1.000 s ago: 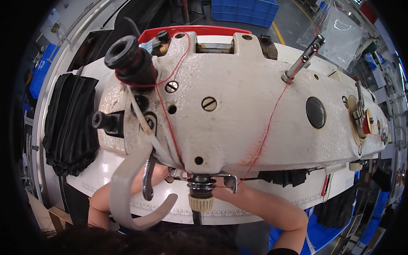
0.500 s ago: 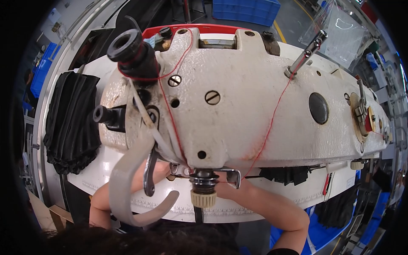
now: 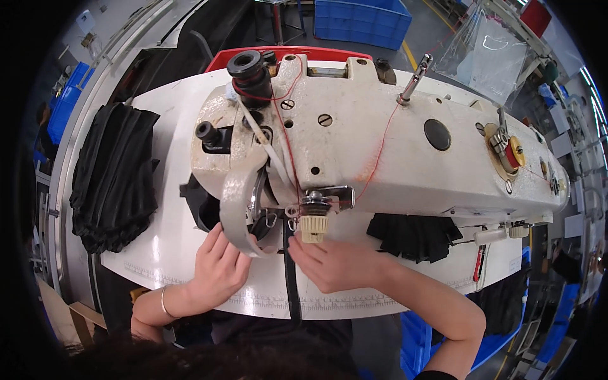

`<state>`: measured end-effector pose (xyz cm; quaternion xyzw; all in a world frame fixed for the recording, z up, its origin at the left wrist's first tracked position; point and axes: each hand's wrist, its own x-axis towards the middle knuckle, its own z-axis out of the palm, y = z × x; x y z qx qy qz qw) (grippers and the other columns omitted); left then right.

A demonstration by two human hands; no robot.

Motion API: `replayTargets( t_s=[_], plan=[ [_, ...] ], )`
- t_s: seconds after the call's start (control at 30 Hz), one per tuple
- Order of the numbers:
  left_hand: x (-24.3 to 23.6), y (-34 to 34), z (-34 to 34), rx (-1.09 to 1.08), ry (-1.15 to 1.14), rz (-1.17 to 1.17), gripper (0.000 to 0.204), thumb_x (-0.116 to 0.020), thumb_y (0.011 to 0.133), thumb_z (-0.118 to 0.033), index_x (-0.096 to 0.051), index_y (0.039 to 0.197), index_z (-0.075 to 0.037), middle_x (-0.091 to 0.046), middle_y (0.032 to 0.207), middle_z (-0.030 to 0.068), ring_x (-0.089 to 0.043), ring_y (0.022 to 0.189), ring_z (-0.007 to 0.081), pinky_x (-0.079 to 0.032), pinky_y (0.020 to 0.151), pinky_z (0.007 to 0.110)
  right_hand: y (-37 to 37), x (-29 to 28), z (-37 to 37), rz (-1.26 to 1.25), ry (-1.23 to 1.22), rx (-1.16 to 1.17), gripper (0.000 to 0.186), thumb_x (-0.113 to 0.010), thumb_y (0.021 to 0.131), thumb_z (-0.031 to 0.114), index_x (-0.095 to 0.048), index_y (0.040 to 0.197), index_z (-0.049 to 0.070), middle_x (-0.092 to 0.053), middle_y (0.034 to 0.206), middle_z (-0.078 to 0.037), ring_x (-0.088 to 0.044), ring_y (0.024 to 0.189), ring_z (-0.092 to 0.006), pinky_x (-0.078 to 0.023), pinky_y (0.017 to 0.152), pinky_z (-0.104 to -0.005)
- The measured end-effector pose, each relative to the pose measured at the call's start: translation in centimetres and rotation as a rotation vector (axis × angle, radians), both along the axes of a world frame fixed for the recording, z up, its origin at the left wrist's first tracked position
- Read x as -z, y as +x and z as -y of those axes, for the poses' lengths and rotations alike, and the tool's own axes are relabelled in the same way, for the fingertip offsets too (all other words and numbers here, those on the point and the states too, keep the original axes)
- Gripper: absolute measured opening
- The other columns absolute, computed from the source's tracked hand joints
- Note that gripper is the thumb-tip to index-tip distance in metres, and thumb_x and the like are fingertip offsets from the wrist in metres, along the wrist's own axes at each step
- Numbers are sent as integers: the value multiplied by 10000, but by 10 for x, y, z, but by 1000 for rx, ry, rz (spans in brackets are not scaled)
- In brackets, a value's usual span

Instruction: Sewing a strap onto a bag component using an industrial sewing machine.

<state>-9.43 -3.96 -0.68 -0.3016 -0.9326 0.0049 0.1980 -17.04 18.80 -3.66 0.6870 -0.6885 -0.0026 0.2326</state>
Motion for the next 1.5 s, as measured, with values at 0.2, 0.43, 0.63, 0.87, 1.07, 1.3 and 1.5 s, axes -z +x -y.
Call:
replayTargets(
  t_s=[0.2,0.43,0.63,0.87,1.07,1.3,1.5],
  plan=[
    [-11,-30,-1,140,460,160,232,-694,661,-37,-566,852,-12,-457,717,66,-484,601,224,-403,509,309,0,14,21,31,-34,0,257,-609,670,111,-654,896,-1,-616,954,-99,-580,869,-220,-499,731,-308],
    [-10,-27,-10,58,140,220,196,-622,658,-54,-608,846,0,-519,780,57,-550,711,211,-465,613,315,-2,41,16,332,-355,185,184,-634,654,153,-651,827,93,-597,804,-37,-571,761,-181,-456,518,-298],
    [28,-47,22,125,572,393,354,-598,577,46,-634,927,4,-616,894,117,-610,837,289,-499,734,377,7,68,5,314,-187,195,113,-584,534,150,-497,582,96,-540,662,-44,-546,666,-162,-462,528,-310],
    [17,-26,7,292,296,211,339,-612,593,5,-652,927,43,-624,943,132,-603,867,257,-504,723,328,29,43,9,122,-84,53,96,-546,650,172,-528,655,79,-409,682,-12,-523,661,-156,-477,776,-382],
    [20,-22,-2,326,153,179,322,-603,627,-49,-633,920,78,-602,992,151,-572,906,252,-501,737,309,30,42,3,151,-110,59,79,-532,720,138,-567,731,68,-441,705,-17,-534,686,-131,-471,833,-435],
    [15,-25,-4,311,227,155,321,-604,628,-58,-638,923,64,-609,971,131,-578,898,241,-500,729,300,26,26,5,248,-124,97,91,-516,751,121,-582,788,69,-492,732,5,-551,741,-126,-453,879,-431],
    [14,-30,7,174,385,263,380,-586,576,45,-664,944,-9,-635,939,102,-605,869,235,-495,761,355,16,21,8,146,-223,92,55,-514,731,119,-544,742,75,-464,715,24,-537,781,-132,-443,902,-407]
  ],
)
